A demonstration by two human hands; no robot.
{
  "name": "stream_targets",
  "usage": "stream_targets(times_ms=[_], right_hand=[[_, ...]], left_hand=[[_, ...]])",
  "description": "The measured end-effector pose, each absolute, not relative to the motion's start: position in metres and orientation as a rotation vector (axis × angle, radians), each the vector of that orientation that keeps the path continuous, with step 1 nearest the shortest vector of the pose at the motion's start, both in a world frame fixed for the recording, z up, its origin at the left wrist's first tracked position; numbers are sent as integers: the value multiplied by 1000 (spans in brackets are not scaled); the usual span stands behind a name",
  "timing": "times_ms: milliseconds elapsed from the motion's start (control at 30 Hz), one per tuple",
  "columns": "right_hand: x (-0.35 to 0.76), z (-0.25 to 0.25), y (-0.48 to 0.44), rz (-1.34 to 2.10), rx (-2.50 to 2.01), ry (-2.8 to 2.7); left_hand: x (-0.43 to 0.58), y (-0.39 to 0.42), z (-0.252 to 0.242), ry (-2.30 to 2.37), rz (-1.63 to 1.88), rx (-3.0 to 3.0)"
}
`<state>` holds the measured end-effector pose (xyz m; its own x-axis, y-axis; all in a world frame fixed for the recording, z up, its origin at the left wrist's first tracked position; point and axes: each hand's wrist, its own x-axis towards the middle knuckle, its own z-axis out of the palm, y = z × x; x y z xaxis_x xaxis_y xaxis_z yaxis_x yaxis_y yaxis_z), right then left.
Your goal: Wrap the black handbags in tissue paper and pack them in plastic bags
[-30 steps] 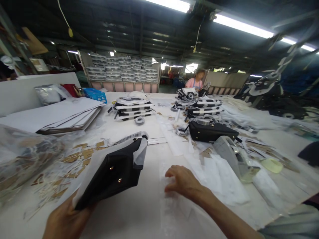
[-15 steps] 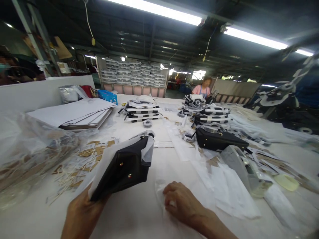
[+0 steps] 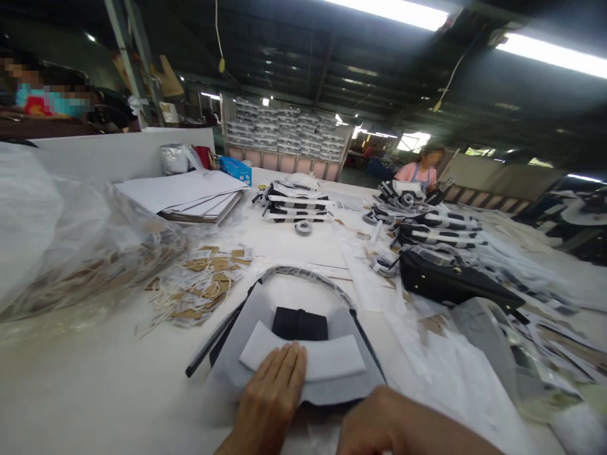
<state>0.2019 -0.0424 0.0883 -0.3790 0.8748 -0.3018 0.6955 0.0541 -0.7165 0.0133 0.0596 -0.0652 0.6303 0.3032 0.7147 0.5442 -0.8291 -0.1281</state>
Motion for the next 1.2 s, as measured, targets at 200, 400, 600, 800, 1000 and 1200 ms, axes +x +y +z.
stream_targets(times_ms=[200,400,600,800,1000,1200], right_hand=[[213,85,82,909,-1825,-1666],[188,15,171,653,-2183,-1763],[174,-15,179,629,-2252,-1839],[225,-9,160,637,-2302,-1574],[282,0,125,695,-2190,-1207],[292,-1,108,715,-1909,-994]], left_hand=[[11,58,-60,-660,-1031,-2489],[17,58,-69,-707,-1141,-2431],[18,58,-74,-717,-1122,-2457],[19,58,-68,-748,-1219,-2453],[32,58,-71,-734,-1260,-2480],[33,58,-64,-597,-1165,-2544]])
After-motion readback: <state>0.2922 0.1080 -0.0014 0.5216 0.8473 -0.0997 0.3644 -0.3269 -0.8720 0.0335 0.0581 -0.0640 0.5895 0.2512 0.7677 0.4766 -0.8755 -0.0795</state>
